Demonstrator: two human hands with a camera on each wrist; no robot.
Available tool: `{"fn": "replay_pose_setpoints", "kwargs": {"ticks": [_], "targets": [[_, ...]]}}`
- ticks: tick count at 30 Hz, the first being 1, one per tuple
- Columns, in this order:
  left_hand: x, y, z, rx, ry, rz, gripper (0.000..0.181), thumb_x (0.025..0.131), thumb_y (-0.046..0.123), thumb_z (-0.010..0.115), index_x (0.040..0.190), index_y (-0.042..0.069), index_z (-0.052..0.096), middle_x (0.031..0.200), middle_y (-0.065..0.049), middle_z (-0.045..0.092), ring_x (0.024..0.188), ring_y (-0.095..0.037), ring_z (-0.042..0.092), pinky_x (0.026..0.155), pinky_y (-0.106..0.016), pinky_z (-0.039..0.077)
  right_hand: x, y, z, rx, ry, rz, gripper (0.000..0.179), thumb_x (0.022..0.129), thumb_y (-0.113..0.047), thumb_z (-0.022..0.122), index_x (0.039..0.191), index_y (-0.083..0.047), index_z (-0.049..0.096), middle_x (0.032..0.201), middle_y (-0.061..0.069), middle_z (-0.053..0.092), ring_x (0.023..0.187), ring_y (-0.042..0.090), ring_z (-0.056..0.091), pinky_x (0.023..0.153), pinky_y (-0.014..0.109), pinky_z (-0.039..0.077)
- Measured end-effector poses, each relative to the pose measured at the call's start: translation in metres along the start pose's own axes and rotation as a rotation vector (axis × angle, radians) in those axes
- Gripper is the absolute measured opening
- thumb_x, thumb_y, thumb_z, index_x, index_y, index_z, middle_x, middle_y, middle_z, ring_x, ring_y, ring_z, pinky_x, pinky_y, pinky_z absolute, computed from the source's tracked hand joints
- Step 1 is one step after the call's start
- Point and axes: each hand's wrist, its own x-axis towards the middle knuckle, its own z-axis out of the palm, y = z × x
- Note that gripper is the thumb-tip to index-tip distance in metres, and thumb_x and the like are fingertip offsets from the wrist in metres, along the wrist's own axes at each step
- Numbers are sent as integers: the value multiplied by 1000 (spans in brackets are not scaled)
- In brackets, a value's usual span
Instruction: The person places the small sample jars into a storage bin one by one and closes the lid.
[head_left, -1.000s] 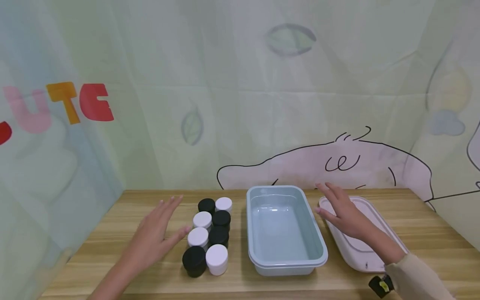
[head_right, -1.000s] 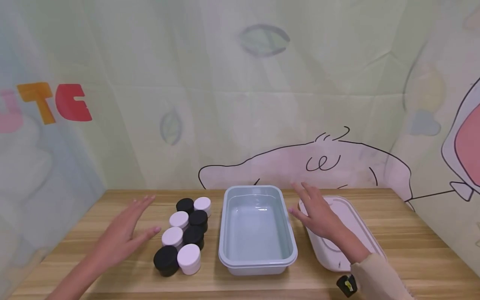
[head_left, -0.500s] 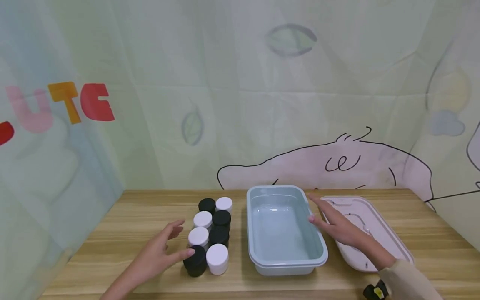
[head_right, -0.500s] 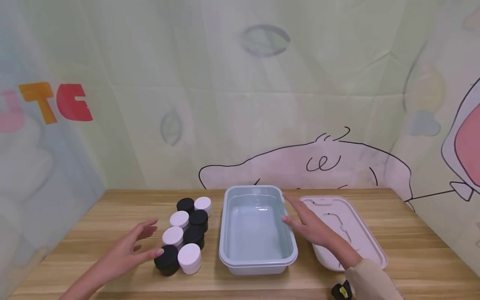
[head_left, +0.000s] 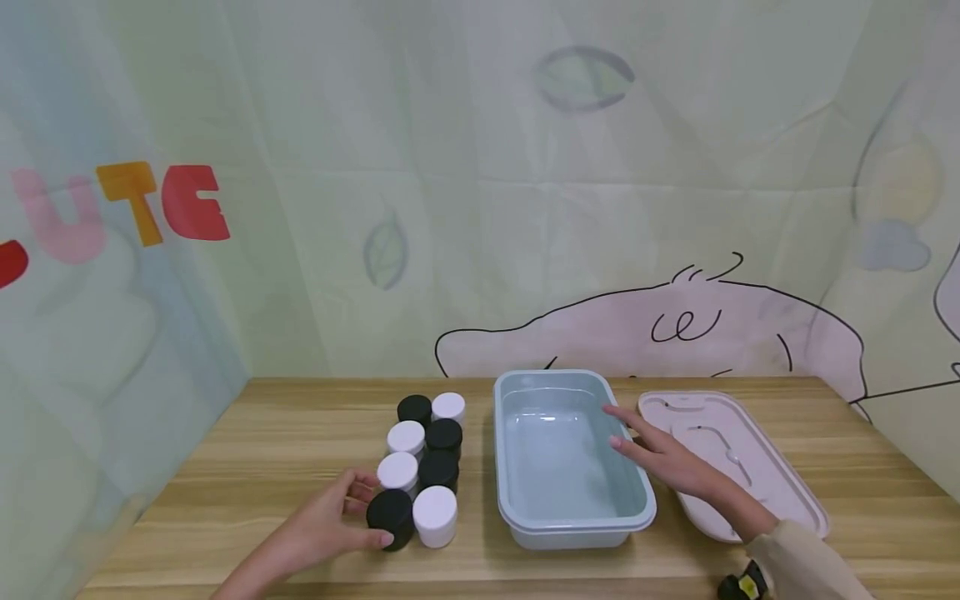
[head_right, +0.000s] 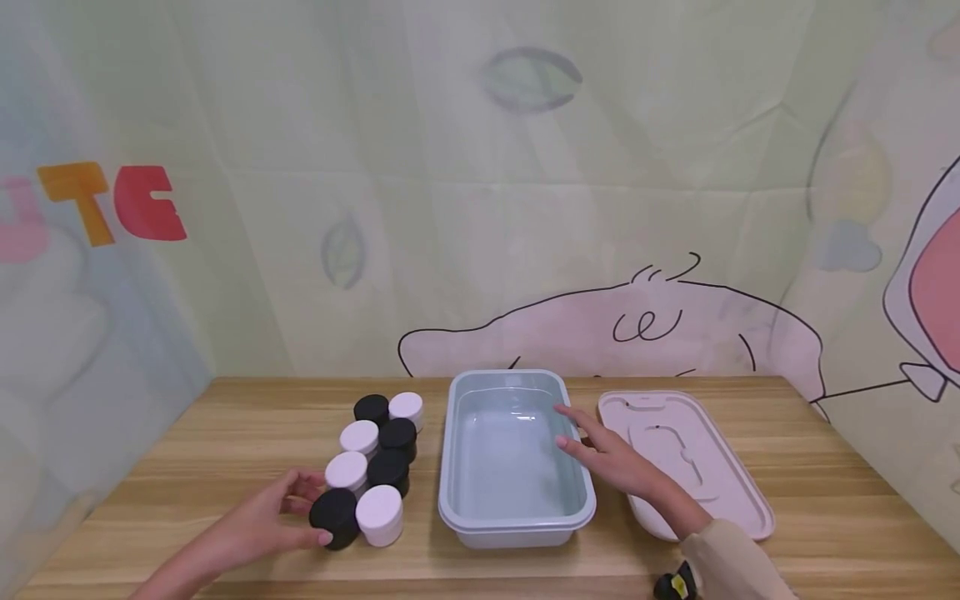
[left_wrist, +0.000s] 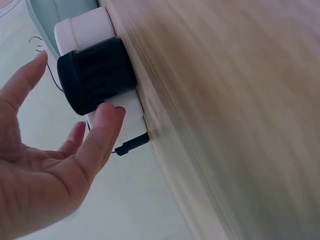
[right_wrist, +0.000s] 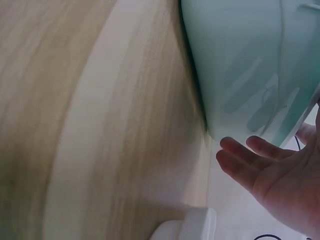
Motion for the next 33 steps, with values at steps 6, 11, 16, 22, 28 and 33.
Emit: {"fn": "replay_pose_setpoints", "kwargs": {"ticks": [6,11,16,22,28,33], "targets": [[4,2,4,62,7,-25,56,64,15,82,106,-2,49,95,-8,57,84,-20,57,76,-38,48,1,1,2,39,-12,22,53,97,-34,40,142,-9,26,144,24,23,124,46,34,94,55,36],[7,5,9,122,54,-61,56,58,16,85,101,3,51,90,-6,57,80,-16,55,73,-32,47,0,1,2,53,-8,28,52,97,-33,41,141,-11,27,145,24,23,124,46,33,95,56,35],[8,4,10,140,67,-44,53,58,15,84,99,3,51,89,-6,56,79,-17,55,72,-32,47,0,0,2,60,-10,32,52,97,-33,41,141,-11,28,145,24,21,125,47,31,95,56,34],[4,6,6,133,83,-22,51,59,16,83,97,5,51,87,-5,57,78,-17,55,69,-31,47,0,-1,2,72,-23,22,52,97,-31,42,142,-10,27,145,25,19,126,47,29,95,57,34],[1,15,-2,107,92,19,51,60,16,83,99,4,51,89,-6,57,81,-17,57,68,-30,50,-1,-1,1,84,-24,31,52,96,-30,42,142,-10,26,146,25,17,127,47,27,95,58,33],[3,29,-6,65,115,36,52,60,14,83,100,3,52,92,-6,58,81,-17,58,67,-29,52,-1,-1,1,76,-21,19,52,97,-30,42,142,-10,26,146,26,17,127,49,26,95,59,33]]}}
